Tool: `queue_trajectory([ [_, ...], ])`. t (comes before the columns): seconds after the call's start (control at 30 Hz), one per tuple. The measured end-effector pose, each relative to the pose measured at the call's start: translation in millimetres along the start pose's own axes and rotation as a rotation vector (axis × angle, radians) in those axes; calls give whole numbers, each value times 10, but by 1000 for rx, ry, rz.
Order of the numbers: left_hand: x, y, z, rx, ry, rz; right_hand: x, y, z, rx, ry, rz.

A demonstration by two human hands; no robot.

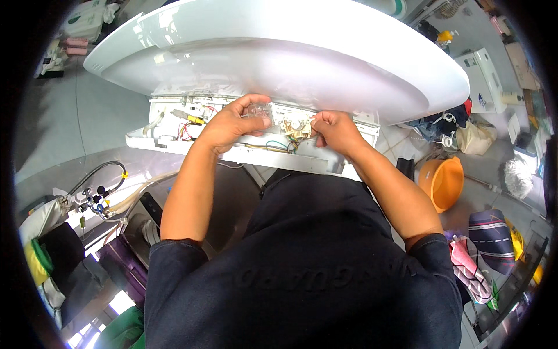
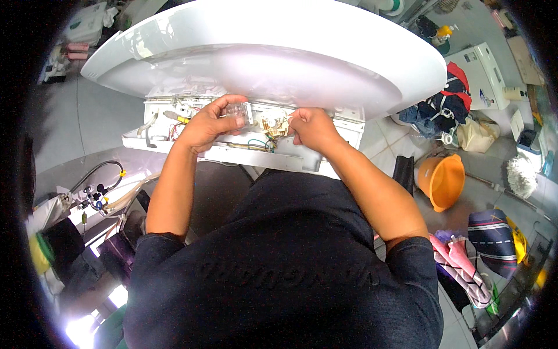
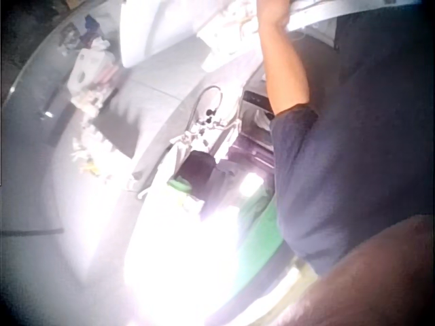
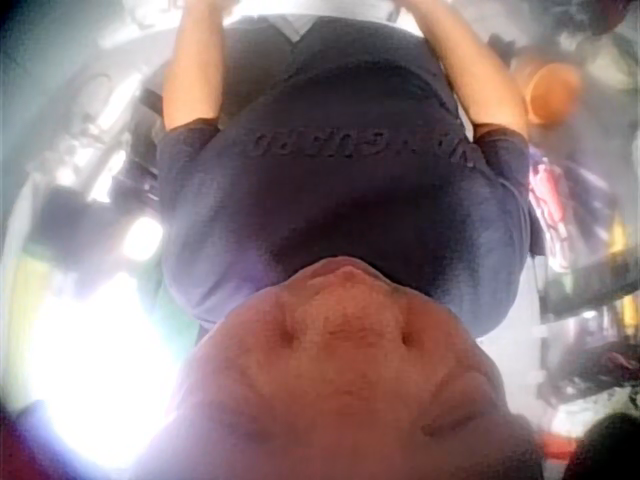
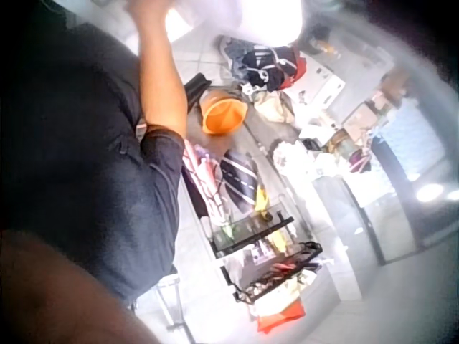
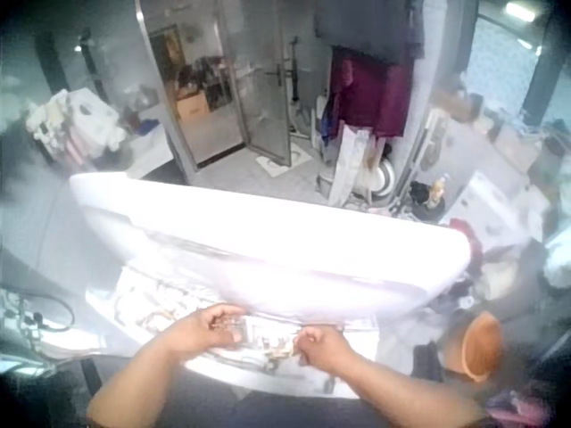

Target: The person works on the internal wiring of a white appliance, likely a washing machine, with the lid open. They repeatedly connect and disconnect a small white plastic connector to a terminal block, adjusting wires and components within the control area.

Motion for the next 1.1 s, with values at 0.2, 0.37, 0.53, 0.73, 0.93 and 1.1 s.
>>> queue_trajectory([
  [0.2, 8, 0, -21, 49, 59, -89, 2, 27, -22, 16, 15, 6],
  [0.37, -45, -23, -36, 77, 91, -294, 14, 21, -8, 41, -1, 7],
  [0.53, -6, 76, 40, 89, 91, -410, 13, 20, -7, 31, -2, 37],
  [0.73, 23, 76, 88, 86, 65, -395, 17, 38, -27, 23, -8, 19],
  [0.93, 115, 97, 82, 53, 18, -244, 14, 18, -10, 35, -8, 6],
  [1.1, 153, 91, 90, 51, -19, -259, 15, 19, -11, 29, -23, -4],
])
Point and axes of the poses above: each hand's wrist, its own z-axis away from the middle knuckle, its own x-axis out of the palm, y = z × x, the point moved 8 cm from there along -z, towards the middle knuckle, and after that the axes turned 6 degrees about x, right-handed, at the moved point
